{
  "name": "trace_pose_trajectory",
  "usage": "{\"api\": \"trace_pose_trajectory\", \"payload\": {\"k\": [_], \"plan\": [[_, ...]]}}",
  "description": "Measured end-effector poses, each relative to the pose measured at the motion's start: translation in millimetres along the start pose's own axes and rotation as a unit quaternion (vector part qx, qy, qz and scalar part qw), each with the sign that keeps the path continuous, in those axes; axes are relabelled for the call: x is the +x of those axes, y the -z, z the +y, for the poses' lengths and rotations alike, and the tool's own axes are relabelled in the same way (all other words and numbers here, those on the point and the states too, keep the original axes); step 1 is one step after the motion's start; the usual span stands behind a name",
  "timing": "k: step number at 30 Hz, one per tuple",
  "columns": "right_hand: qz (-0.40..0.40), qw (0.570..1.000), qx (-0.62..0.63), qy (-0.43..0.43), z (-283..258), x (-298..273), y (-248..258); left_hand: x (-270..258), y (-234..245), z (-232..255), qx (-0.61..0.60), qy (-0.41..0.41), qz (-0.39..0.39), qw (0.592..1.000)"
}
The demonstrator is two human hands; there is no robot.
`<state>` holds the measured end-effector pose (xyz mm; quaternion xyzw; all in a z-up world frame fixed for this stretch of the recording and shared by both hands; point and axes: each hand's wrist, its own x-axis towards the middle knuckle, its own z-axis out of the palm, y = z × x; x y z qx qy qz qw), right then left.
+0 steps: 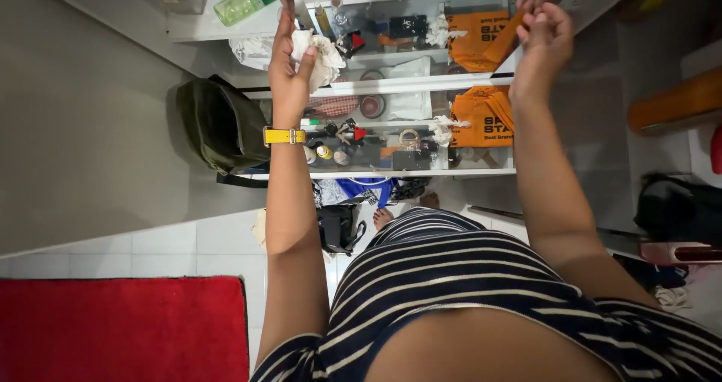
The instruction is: Sorting and wiping various small items from a storage drawer
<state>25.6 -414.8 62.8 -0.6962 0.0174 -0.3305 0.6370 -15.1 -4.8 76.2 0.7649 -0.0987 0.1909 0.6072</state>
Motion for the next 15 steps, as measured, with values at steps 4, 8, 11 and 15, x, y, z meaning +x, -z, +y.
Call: {"api": "trace_pose_trajectory", "payload": {"k": [4, 8, 11, 15], "plan": [[0.148, 0.932, 0.18, -0.276, 42, 16, 15, -5, -1, 3, -0.023, 0.011, 0.002, 1.0], [0.201, 0.921, 0.203, -0.264, 65, 29, 16, -7, 0, 14, -0.029, 0.018, -0.005, 0.999], [0.185, 0.922, 0.188, -0.282, 79, 33, 13, -5, 1, 17, -0.029, 0.019, -0.009, 0.999], [0.158, 0.933, 0.19, -0.262, 94, 38, 15, -5, 2, 14, -0.019, 0.013, -0.012, 1.0]]}}
